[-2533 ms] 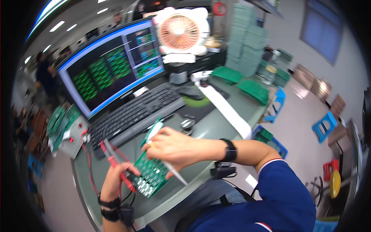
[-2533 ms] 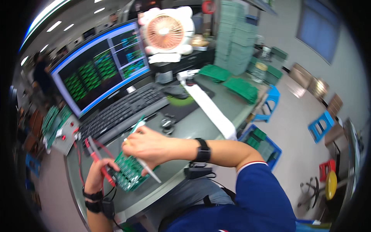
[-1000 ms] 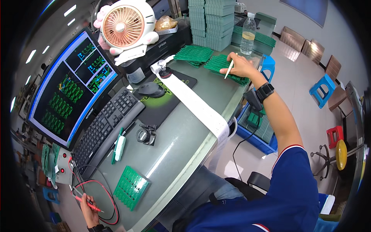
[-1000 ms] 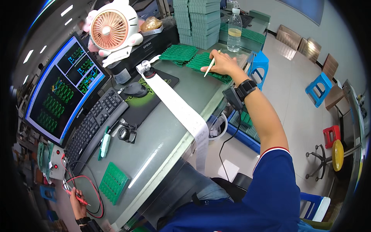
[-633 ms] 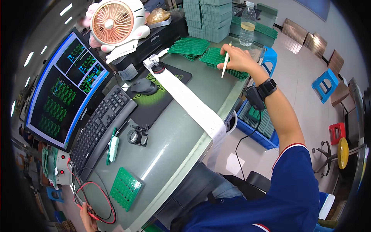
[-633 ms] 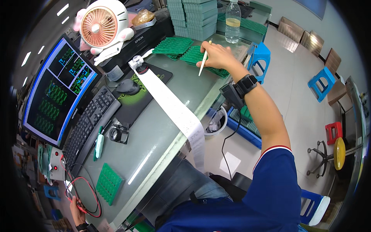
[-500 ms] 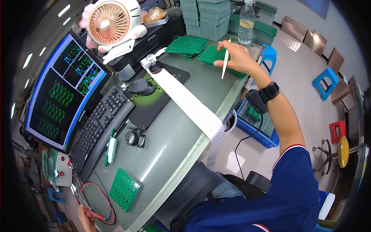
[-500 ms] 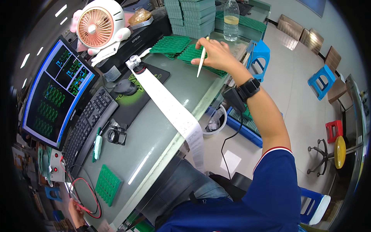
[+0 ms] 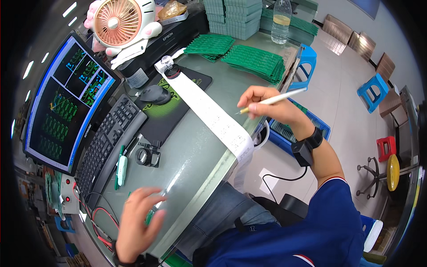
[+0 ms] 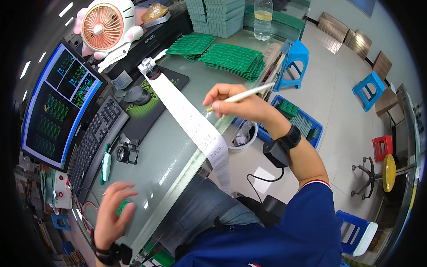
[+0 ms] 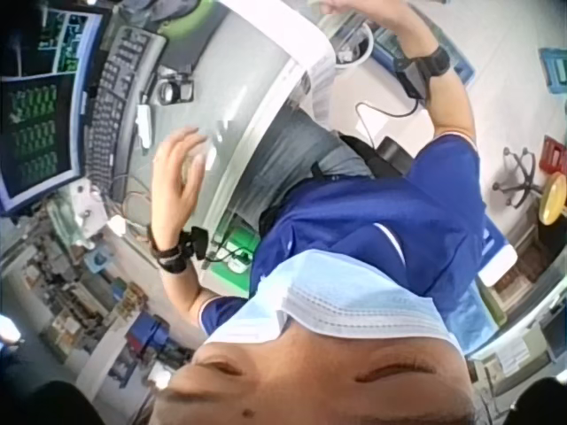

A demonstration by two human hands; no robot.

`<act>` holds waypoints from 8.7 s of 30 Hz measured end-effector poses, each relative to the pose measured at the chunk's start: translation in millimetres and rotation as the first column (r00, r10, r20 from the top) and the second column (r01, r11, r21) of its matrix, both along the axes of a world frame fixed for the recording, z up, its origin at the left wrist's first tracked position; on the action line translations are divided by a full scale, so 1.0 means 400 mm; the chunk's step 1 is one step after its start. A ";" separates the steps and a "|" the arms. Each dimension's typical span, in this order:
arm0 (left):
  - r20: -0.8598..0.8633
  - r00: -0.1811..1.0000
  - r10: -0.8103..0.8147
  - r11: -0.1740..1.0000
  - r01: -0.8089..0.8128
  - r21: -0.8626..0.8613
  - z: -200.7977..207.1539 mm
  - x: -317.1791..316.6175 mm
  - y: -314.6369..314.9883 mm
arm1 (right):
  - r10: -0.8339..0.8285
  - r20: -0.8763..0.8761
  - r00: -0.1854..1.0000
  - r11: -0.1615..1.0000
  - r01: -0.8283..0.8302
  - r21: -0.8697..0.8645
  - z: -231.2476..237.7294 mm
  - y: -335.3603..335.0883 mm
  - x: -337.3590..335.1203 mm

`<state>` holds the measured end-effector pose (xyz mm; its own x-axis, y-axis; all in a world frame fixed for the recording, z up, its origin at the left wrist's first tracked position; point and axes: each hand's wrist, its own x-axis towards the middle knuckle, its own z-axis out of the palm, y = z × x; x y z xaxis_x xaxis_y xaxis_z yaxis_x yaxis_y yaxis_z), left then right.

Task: Use multimeter probes and a magnifying glass to inspect and test electrical connections on a green PCB.

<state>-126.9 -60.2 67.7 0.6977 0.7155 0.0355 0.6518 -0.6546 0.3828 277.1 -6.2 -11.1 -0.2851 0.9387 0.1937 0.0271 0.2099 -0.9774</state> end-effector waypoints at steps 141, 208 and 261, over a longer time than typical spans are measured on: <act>0.356 0.002 0.935 0.279 -0.625 -0.729 -0.142 -0.882 -0.366 | 0.194 0.746 0.637 0.648 -0.654 0.390 0.132 0.258 -1.027; 0.601 0.433 0.672 0.710 -0.148 -0.688 -0.138 -0.463 -0.090 | 0.472 0.081 0.878 0.872 -0.452 -0.186 0.016 0.015 -0.862; 0.558 0.465 0.687 0.717 -0.311 -0.624 -0.151 -0.450 -0.090 | 0.491 0.135 0.861 0.860 -0.504 0.082 -0.009 0.010 -0.871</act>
